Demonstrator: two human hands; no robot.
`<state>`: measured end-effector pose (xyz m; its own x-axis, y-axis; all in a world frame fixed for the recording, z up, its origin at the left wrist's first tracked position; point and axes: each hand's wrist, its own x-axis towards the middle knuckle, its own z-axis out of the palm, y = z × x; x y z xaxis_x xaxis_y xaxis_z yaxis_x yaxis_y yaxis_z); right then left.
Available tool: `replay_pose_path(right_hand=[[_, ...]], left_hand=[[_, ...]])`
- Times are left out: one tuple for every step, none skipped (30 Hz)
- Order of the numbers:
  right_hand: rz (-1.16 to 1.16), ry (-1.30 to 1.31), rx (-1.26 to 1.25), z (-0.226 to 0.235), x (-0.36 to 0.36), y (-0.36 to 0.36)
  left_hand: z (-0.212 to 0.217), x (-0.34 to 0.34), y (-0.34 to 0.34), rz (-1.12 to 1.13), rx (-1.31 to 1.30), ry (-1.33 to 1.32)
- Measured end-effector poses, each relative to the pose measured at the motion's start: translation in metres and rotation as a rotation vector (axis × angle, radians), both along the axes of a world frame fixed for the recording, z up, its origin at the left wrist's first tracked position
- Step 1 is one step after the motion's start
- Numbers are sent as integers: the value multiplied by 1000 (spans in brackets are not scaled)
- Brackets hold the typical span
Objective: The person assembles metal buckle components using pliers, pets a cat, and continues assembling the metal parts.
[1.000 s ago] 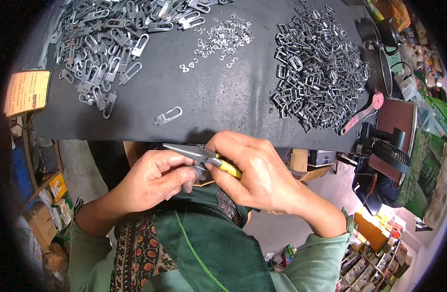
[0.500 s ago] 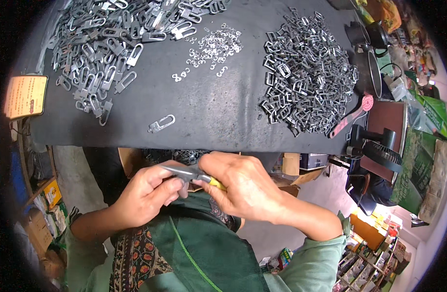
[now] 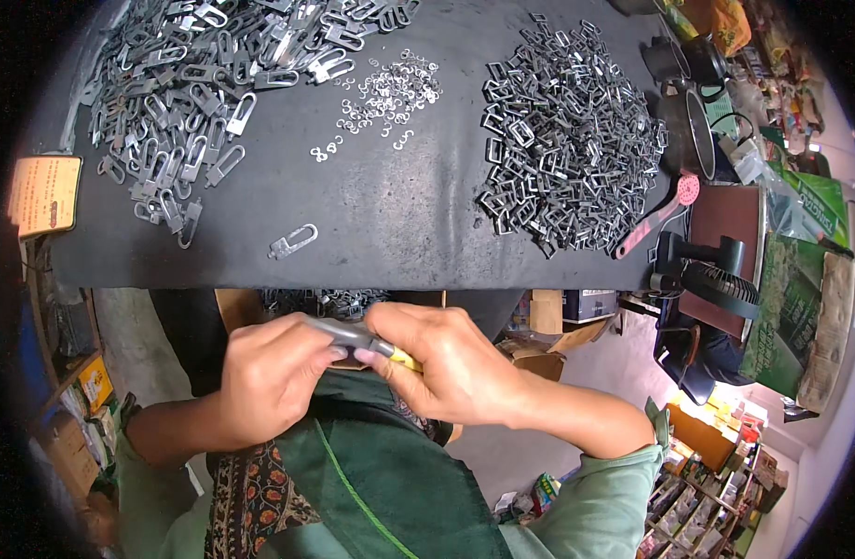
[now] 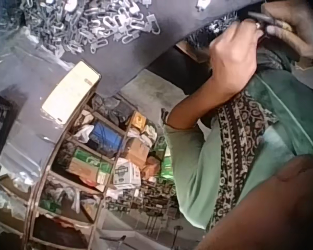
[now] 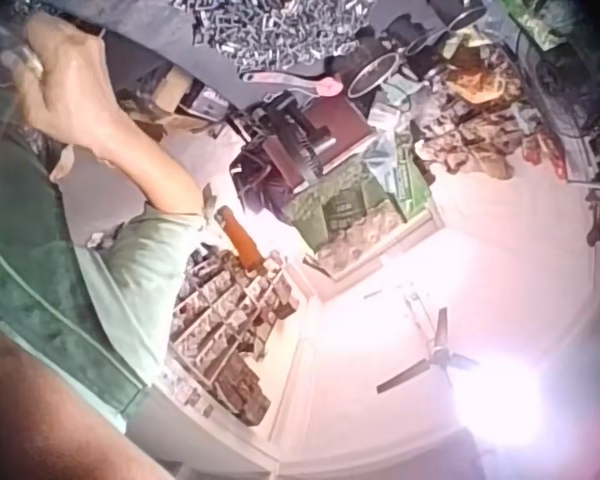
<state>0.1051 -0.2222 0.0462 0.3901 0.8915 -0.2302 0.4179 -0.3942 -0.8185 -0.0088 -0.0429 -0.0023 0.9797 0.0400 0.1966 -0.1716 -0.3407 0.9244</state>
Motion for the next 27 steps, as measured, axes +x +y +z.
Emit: replay_pose_path(right_hand=[[-133, 284, -107, 5, -1, 2], [-268, 568, -215, 7, -2, 4], [-272, 566, -215, 5, -2, 5], [-236, 435, -182, 3, -1, 6], [-201, 303, -150, 2, 2, 6], [-87, 153, -133, 6, 10, 8], [-83, 154, -128, 9, 22, 12], [-3, 13, -52, 13, 36, 16], [75, -131, 24, 14, 50, 19], [-45, -379, -77, 13, 65, 17], [-164, -626, -179, 8, 81, 14], [-196, -915, -273, -2, 100, 11], [-221, -1202, -365, -11, 113, 10], [-221, -1205, -367, -15, 114, 10], [-230, -1245, -363, -21, 115, 14], [-241, -1285, -361, -23, 116, 19], [-175, -1224, -327, -19, 108, 18], [-100, -1150, -300, -13, 97, 20], [-28, -1071, -268, -9, 86, 21], [-13, -1040, -302, -7, 78, 21], [-13, -1036, -307, -5, 76, 19], [-40, -1085, -298, -2, 76, 14], [-68, -1132, -288, 0, 76, 10], [-79, -1113, -317, 1, 76, 6], [-80, -1110, -318, 1, 74, 5], [-52, -1084, -300, 3, 71, 6], [-24, -1057, -283, 3, 67, 6]], left_hand=[[3, 1, 1, 2, -1, 1], [7, 4, 2, 7, 164, -37], [9, 7, 4, 9, 328, -78], [-2, 12, 10, -36, 248, -106], [-3, 17, 17, -40, 246, -109], [0, 20, 25, -174, -284, 324], [0, 23, 31, -299, -820, 751], [-4, 23, 34, -314, -865, 773], [-7, 22, 36, -311, -863, 771], [-7, 21, 35, -298, -919, 813], [-9, 20, 33, -283, -975, 855], [-12, 18, 30, -314, -949, 861], [-14, 18, 25, -316, -949, 859], [-15, 18, 17, -307, -952, 775], [-16, 20, 11, -288, -954, 693], [-16, 23, 8, -269, -907, 675], [-17, 25, 6, -264, -908, 674], [-19, 27, 5, -247, -893, 649], [-20, 27, 5, -226, -875, 628], [-21, 27, 5, -220, -878, 634], [-20, 26, 6, -211, -872, 658], [-20, 26, 6, -202, -865, 683], [-19, 27, 6, -202, -867, 687], [-18, 28, 6, -213, -862, 684], [-17, 29, 7, -223, -856, 681], [-16, 31, 9, -220, -855, 683], [-17, 32, 11, -256, -840, 694]])
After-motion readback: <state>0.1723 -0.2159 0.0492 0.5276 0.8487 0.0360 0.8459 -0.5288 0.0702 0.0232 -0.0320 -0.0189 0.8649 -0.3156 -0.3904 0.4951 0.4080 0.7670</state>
